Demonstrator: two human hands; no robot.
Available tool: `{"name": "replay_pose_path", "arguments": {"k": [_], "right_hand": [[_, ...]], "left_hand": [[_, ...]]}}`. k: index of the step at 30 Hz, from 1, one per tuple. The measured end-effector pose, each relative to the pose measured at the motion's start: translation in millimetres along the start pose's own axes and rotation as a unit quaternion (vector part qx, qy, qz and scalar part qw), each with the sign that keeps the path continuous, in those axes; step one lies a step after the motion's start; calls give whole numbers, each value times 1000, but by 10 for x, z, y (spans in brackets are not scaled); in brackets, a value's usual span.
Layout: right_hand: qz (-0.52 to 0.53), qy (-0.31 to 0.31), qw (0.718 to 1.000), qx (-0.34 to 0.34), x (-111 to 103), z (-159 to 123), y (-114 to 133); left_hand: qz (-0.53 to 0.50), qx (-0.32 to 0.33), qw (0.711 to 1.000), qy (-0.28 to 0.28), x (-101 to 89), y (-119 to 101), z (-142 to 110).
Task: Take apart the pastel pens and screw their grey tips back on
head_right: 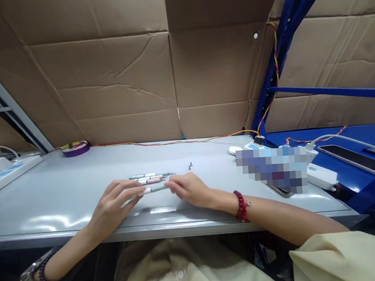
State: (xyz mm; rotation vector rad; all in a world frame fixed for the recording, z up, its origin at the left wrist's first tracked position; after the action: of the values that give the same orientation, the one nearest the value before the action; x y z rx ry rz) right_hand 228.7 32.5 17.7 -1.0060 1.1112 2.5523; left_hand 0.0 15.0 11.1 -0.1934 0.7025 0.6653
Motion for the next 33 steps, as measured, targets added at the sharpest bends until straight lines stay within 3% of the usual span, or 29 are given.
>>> {"name": "replay_pose_path", "arguments": {"k": [2,5,8,12,18,21,27,29,33], "right_hand": [[40,-103,994,7,-185,65,-63],[64,-251,965,25,-480,144,-287],[51,-291,954,53,-611,192,-553],[-7,-252,965,75,-483,221,-758],[-132,-157,979,23,-237,266,-790],[-171,-117,978,20,-215,284,-814],[-221,-117,968,5,-392,273,-620],[-260,-46,964,36,-433,230,-500],[-373,67,920,96,-380,107,-336]], "left_hand": [[28,-30,999,-14,-11,-4,14],[31,-108,994,20,5,11,38],[11,-147,986,77,49,39,37],[23,-162,977,140,112,83,-8],[-2,-172,959,227,141,68,8],[-19,-161,959,231,114,33,62],[-33,-145,964,222,111,32,69],[-39,-146,963,224,119,38,60],[-66,-153,957,237,119,32,64]]}}
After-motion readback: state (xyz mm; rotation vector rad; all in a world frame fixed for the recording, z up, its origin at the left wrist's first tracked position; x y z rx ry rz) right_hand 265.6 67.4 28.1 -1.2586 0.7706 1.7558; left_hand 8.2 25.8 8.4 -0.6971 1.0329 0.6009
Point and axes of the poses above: each hand's wrist, its own z-axis towards the middle knuckle, its own x-axis out of the palm, y = z × x, the point moved 2 cm from there along z, towards the middle knuckle, and after that the axes turned 3 degrees about -y, right-handed, at the moved point
